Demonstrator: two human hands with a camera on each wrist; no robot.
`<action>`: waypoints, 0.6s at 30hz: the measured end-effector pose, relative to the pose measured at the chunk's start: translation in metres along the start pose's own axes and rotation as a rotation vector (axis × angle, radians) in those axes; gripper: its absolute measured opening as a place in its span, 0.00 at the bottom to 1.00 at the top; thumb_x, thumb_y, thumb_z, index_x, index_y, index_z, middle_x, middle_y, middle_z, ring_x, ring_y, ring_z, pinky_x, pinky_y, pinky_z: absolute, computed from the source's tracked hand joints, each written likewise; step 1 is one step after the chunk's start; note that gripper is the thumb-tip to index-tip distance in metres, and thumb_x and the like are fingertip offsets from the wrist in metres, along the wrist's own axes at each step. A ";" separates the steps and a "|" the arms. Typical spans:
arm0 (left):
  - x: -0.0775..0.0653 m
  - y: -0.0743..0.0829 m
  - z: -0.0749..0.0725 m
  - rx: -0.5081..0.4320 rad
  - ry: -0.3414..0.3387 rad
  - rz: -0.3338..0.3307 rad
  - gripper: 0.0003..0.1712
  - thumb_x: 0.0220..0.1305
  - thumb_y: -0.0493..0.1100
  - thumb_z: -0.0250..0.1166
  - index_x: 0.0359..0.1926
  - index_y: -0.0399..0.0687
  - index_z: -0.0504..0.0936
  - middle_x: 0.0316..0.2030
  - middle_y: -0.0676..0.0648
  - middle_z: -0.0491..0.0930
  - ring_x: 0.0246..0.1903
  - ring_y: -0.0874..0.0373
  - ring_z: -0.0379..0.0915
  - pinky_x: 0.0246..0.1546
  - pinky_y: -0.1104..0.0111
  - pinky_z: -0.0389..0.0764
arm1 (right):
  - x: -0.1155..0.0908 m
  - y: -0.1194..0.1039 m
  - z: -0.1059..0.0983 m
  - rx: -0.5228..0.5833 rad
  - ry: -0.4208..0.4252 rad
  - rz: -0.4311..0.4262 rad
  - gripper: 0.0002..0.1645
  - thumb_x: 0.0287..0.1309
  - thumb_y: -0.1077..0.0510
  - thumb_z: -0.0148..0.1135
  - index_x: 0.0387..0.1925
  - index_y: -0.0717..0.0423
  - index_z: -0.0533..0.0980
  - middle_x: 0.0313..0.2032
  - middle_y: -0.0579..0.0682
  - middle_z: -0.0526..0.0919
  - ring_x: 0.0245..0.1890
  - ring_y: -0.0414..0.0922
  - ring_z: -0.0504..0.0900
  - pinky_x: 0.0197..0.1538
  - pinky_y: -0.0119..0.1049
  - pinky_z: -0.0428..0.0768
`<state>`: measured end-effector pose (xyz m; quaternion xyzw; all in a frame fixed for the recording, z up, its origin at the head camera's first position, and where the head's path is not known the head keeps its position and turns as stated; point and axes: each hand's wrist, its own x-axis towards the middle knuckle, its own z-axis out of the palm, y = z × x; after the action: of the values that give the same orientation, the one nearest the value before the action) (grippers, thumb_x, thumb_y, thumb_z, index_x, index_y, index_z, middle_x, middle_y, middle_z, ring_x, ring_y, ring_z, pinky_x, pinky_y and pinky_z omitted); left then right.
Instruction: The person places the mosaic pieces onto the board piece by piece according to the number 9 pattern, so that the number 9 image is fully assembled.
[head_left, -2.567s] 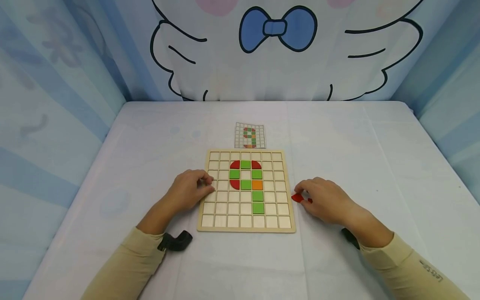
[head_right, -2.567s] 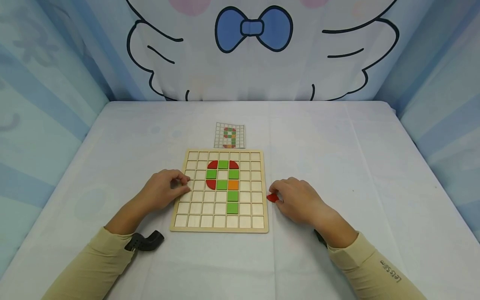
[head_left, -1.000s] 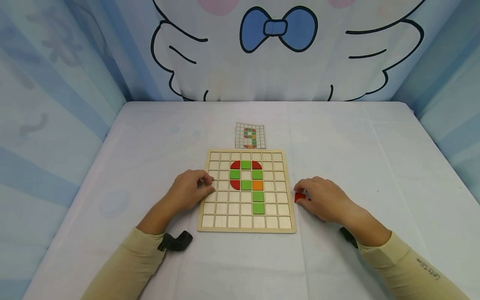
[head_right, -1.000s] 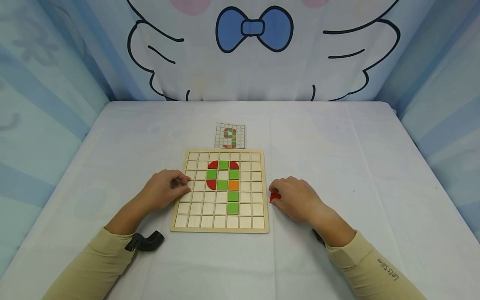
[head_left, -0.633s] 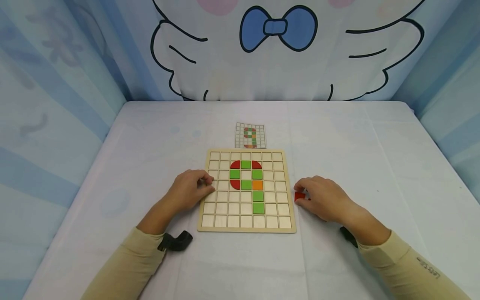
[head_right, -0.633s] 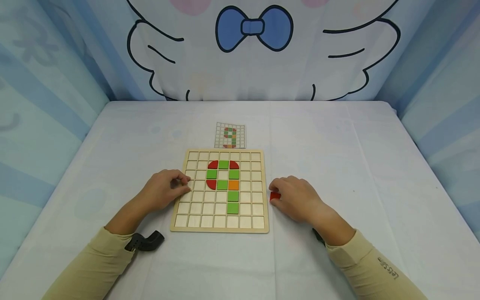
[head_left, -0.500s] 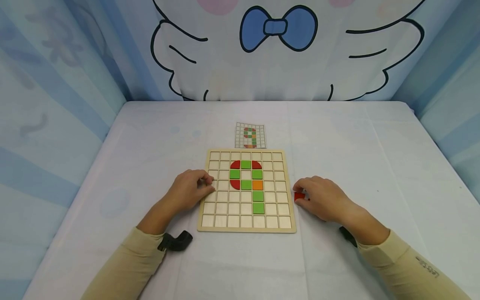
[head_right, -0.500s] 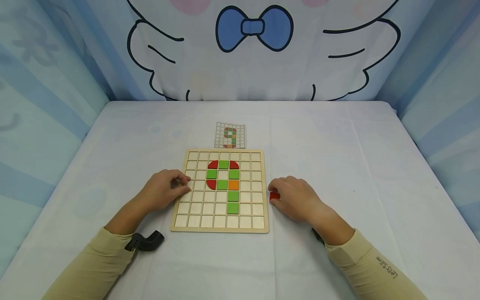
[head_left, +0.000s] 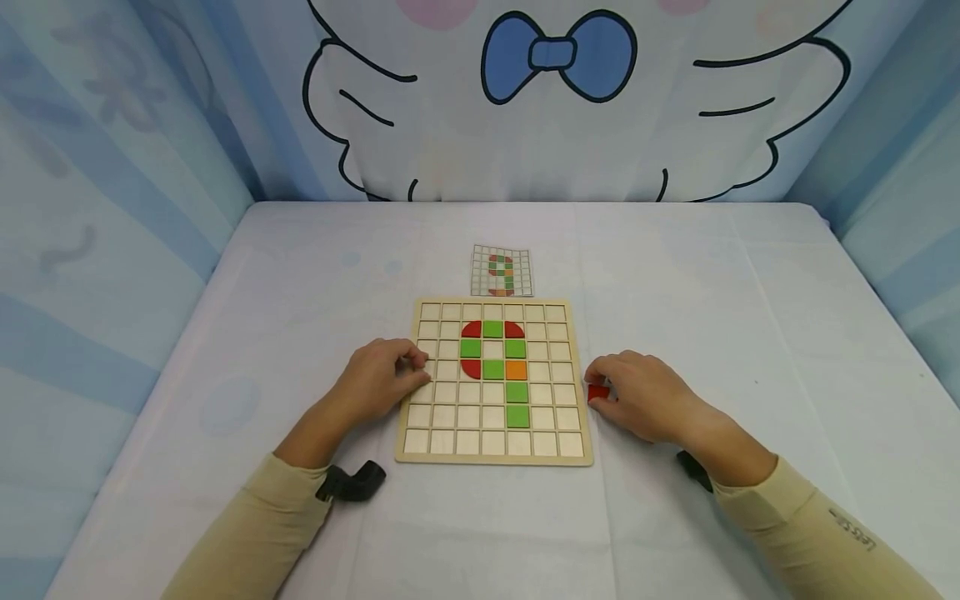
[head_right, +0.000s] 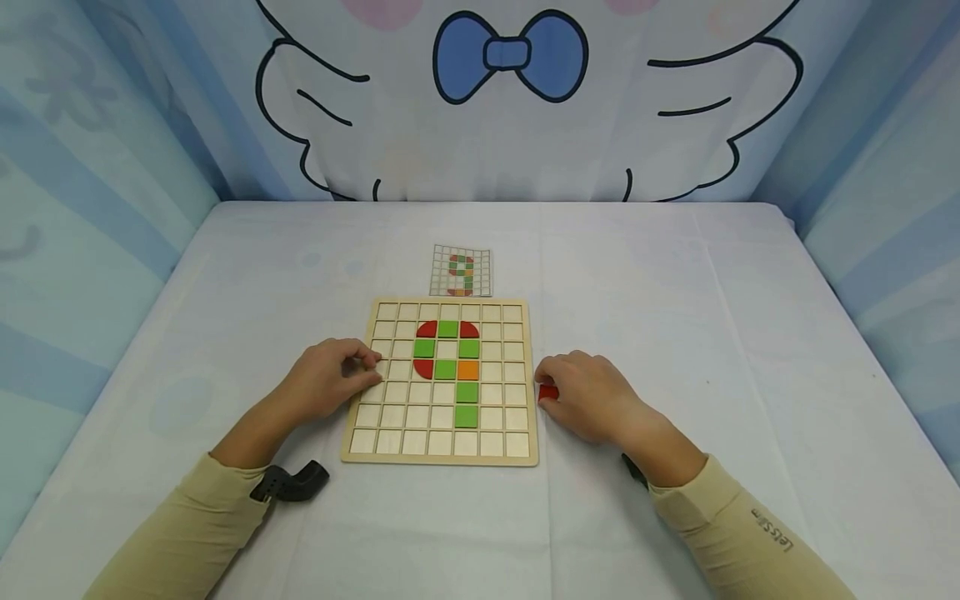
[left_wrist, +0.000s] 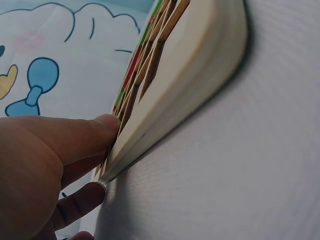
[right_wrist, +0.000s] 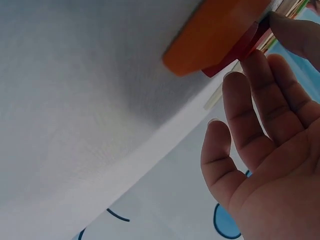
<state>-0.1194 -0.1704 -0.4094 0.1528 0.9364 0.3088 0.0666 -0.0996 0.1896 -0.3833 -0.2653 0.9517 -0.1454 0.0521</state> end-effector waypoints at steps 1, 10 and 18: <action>0.000 0.000 0.000 -0.001 -0.001 0.001 0.07 0.65 0.44 0.70 0.36 0.48 0.80 0.44 0.50 0.83 0.40 0.52 0.72 0.43 0.57 0.71 | 0.000 0.000 0.000 -0.002 0.001 -0.003 0.07 0.56 0.63 0.68 0.37 0.55 0.80 0.31 0.42 0.79 0.33 0.44 0.74 0.40 0.44 0.75; 0.001 0.000 0.000 0.003 0.001 0.005 0.07 0.65 0.44 0.70 0.36 0.48 0.80 0.44 0.50 0.83 0.40 0.52 0.71 0.42 0.58 0.71 | 0.000 0.001 -0.003 0.000 -0.005 0.002 0.07 0.56 0.62 0.69 0.38 0.56 0.80 0.31 0.42 0.79 0.34 0.44 0.74 0.40 0.44 0.74; 0.000 0.001 0.000 0.010 -0.004 0.000 0.07 0.65 0.44 0.70 0.36 0.48 0.80 0.44 0.50 0.83 0.40 0.52 0.71 0.43 0.57 0.71 | 0.000 -0.003 -0.004 0.040 -0.011 -0.028 0.06 0.57 0.62 0.69 0.38 0.54 0.81 0.33 0.41 0.79 0.39 0.46 0.75 0.44 0.45 0.75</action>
<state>-0.1195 -0.1699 -0.4091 0.1537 0.9377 0.3041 0.0676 -0.0993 0.1885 -0.3784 -0.2784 0.9445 -0.1635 0.0605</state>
